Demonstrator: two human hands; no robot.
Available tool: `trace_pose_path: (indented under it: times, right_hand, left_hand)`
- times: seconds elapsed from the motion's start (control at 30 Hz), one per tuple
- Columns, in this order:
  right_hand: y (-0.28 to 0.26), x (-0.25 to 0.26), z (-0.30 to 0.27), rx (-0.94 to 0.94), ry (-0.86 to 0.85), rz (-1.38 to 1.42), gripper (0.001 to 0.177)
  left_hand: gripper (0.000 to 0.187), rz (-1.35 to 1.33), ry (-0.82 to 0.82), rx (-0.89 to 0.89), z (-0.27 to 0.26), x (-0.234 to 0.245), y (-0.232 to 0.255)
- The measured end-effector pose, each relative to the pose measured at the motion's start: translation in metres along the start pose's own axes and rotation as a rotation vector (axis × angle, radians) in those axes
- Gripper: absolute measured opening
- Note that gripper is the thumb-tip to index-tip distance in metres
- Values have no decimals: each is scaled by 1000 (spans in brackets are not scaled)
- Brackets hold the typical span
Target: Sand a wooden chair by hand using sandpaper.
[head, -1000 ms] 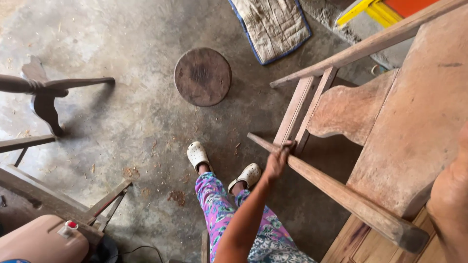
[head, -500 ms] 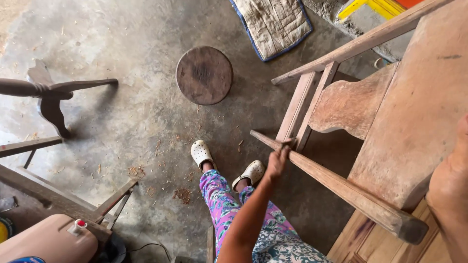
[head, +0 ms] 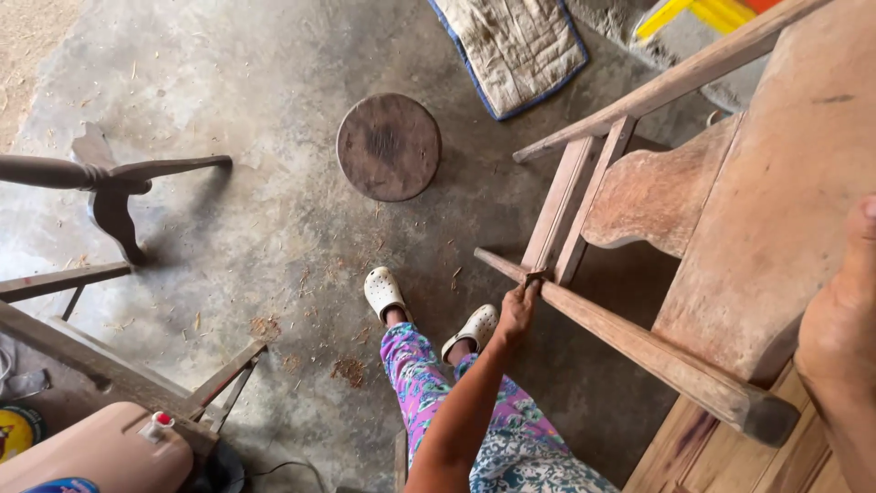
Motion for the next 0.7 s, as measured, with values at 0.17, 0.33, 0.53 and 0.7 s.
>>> trace_pose_path:
  times: [0.17,0.33,0.53,0.7]
  right_hand:
    - [-11,-5,5,-72,19,29,55]
    - [-15,-9,7,-41,-8,68,56]
    - [-6,-2,7,-57,8,36,55]
    - [9,-5,7,-109,25,32,56]
  left_hand:
    - [35,-32,48,-320,-36,-40,117]
    - [37,44,-35,-253,-27,-33,158]
    - [38,85,45,47,11,-9,20]
    - [38,-77,98,-235,-55,-56,185]
Point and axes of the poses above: each hand's wrist, its own z-axis towards the middle knuckle, its own x-axis out of the back of the hand, y = z × x, the point moved 6 cm from there along z, towards the middle knuckle, and after that the axes turned 15 degrees about -x, right-handed, at the moved point
